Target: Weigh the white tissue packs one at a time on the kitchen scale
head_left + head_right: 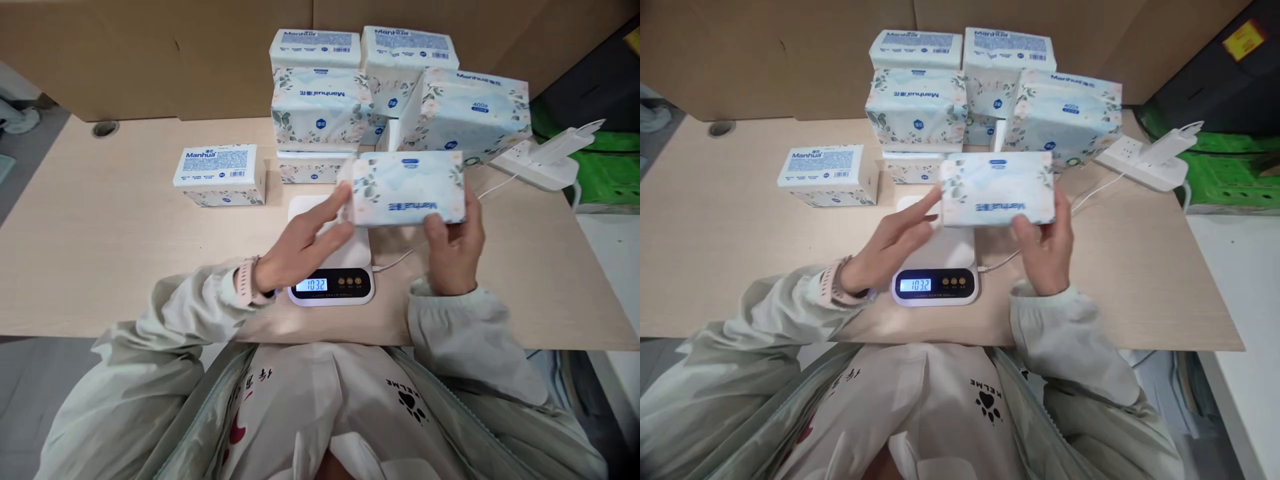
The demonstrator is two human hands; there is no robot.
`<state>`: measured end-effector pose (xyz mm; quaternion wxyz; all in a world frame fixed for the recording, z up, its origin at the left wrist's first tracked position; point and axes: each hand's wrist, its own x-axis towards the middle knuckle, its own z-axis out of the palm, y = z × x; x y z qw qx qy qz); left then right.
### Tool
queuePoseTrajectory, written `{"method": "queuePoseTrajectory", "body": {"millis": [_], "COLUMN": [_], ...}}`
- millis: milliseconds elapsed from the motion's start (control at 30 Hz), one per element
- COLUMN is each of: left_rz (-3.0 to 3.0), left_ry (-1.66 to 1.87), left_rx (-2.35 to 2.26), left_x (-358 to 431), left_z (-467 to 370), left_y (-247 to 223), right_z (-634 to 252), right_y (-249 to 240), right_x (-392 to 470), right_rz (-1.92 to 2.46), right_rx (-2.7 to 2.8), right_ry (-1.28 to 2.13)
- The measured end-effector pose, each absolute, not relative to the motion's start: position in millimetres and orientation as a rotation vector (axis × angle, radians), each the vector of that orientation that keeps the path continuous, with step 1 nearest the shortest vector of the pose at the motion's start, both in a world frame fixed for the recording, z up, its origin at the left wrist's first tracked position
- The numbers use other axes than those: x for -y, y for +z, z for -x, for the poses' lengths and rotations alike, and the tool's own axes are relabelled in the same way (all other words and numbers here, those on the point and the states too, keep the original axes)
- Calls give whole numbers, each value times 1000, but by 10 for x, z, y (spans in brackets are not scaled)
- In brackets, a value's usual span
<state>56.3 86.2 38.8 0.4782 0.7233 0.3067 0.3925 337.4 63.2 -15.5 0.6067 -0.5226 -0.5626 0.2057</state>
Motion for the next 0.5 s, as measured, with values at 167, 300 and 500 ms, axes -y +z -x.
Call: {"method": "queuePoseTrajectory", "body": {"millis": [167, 300, 500], "left_rz": [-1797, -1711, -1770], "left_ry": [646, 617, 1307], "left_rx": [-665, -719, -944], "left_x": [-1353, -1543, -1526], "left_z": [-1208, -1417, -393], "left_y": [416, 356, 633], "right_z": [-3802, -3906, -3613], "right_y": [-225, -287, -64], "right_x": [-801, -832, -669], "right_rz": [1476, 1624, 1335], "right_rx": [1172, 1162, 1142], "right_ry": [356, 336, -36]}}
